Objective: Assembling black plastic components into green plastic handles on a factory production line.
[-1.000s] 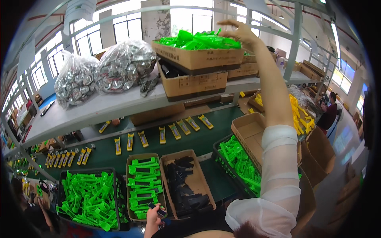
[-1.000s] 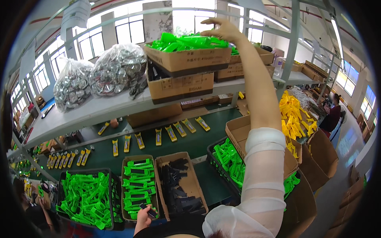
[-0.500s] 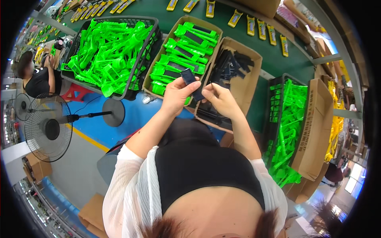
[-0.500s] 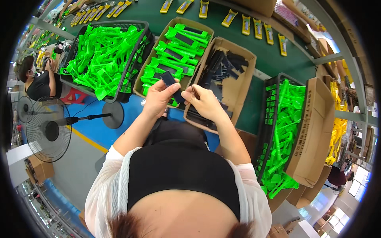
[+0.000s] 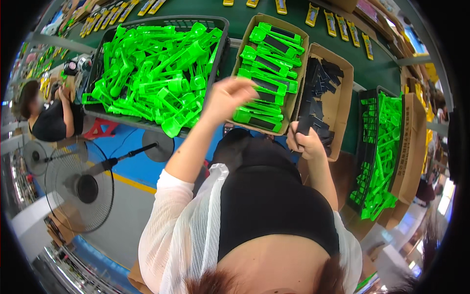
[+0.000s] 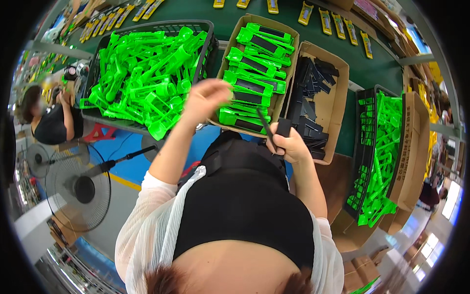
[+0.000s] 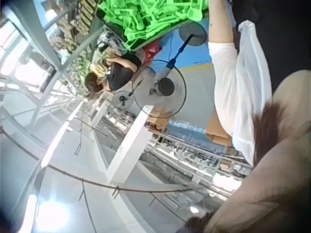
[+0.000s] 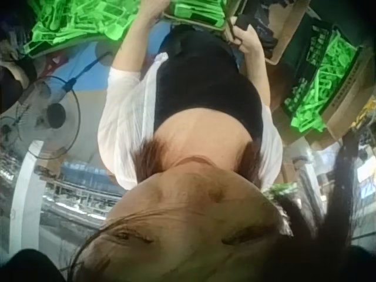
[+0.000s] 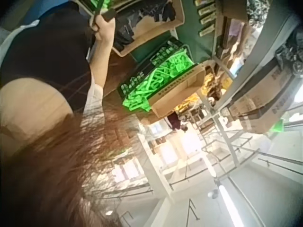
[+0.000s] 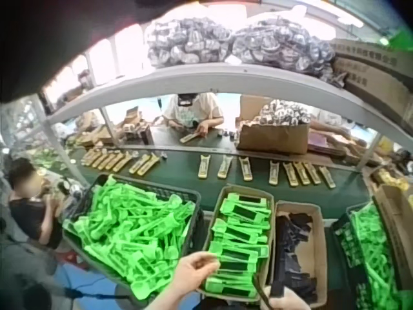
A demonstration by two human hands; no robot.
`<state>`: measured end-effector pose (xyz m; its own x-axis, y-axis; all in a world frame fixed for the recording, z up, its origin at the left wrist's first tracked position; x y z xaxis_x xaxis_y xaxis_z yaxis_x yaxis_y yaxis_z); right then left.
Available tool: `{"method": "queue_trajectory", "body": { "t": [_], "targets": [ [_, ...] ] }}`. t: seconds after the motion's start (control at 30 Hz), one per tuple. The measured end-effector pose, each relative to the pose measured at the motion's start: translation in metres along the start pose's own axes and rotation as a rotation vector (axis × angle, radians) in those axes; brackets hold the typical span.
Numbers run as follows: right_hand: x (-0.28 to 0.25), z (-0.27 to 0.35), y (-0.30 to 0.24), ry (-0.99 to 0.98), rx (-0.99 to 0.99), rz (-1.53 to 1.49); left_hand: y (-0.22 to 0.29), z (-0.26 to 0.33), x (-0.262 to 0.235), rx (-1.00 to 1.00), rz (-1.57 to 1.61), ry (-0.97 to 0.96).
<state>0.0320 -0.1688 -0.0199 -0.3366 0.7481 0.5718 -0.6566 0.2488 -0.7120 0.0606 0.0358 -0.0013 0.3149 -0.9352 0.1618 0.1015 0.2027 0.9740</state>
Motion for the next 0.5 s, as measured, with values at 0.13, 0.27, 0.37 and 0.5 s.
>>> {"method": "queue_trajectory", "body": {
  "t": [0.13, 0.27, 0.37, 0.5],
  "targets": [
    [0.003, -0.001, -0.020, 0.238, -0.123, 0.023, 0.034, -0.093, -0.115, 0.372, -1.091, 0.607],
    [-0.026, 0.008, -0.020, 0.497, -0.216, -0.101, 0.008, -0.146, -0.139, -0.045, -1.627, 0.371],
    [-0.050, 0.021, -0.021, 0.629, -0.274, -0.067, 0.031, -0.145, -0.167, -0.132, -1.680, 0.323],
    [-0.077, 0.030, -0.013, 0.755, -0.236, 0.061, 0.123, -0.089, -0.225, 0.248, -1.549, 0.601]
  ]
}}
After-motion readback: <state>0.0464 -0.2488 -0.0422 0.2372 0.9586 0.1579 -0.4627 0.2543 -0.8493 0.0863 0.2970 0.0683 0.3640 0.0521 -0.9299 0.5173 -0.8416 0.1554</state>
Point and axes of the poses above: each hand's wrist, its own z-axis away from the middle knuckle, its own x-axis out of the palm, y = z × x, the point moved 8 cm from there along -z, towards the middle knuckle, and after that the axes turned 12 degrees about y, right-handed, at the moved point
